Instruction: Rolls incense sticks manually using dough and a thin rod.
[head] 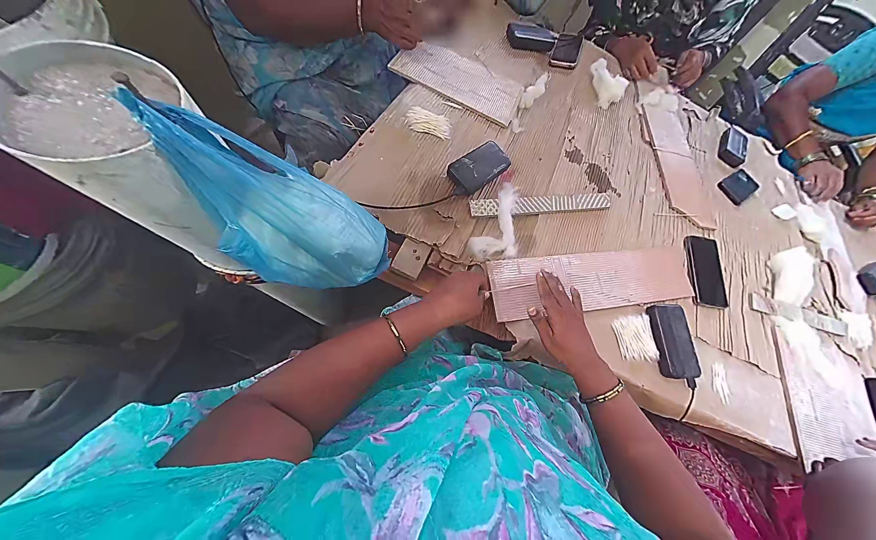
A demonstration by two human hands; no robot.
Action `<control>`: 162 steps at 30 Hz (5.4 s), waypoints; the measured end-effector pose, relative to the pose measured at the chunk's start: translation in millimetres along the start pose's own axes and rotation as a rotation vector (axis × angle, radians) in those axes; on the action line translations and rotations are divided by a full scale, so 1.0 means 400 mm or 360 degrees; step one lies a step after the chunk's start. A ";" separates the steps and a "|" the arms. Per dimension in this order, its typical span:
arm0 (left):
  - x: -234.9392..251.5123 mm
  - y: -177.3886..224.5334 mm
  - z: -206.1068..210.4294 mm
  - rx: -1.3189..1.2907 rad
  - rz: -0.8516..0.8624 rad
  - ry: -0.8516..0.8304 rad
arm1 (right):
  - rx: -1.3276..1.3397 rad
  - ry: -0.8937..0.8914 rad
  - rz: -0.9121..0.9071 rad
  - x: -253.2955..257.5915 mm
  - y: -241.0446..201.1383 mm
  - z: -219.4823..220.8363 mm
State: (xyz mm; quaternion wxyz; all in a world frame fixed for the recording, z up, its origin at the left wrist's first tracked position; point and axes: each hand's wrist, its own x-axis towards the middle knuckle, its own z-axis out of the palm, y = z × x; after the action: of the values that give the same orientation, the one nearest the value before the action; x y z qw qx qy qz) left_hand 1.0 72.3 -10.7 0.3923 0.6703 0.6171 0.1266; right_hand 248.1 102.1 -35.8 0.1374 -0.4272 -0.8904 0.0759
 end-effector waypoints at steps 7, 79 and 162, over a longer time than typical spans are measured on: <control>0.012 -0.019 0.015 0.0133 0.0071 0.0042 | -0.0233 -0.0369 -0.0143 0.072 -0.027 0.049; -0.247 0.078 0.057 0.0115 0.0541 0.0153 | 0.0051 0.0889 0.0018 -0.268 -0.117 -0.097; -0.126 0.003 0.016 -0.1157 -0.0077 0.0236 | 0.0022 -0.0004 0.0653 0.268 -0.086 0.000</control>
State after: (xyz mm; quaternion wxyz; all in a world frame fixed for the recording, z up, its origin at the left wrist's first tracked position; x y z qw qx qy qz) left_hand -4.4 23.3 1.8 0.5618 0.4614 0.5743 0.3764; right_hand 158.5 164.5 -7.7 0.1209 -0.5986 -0.7843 0.1090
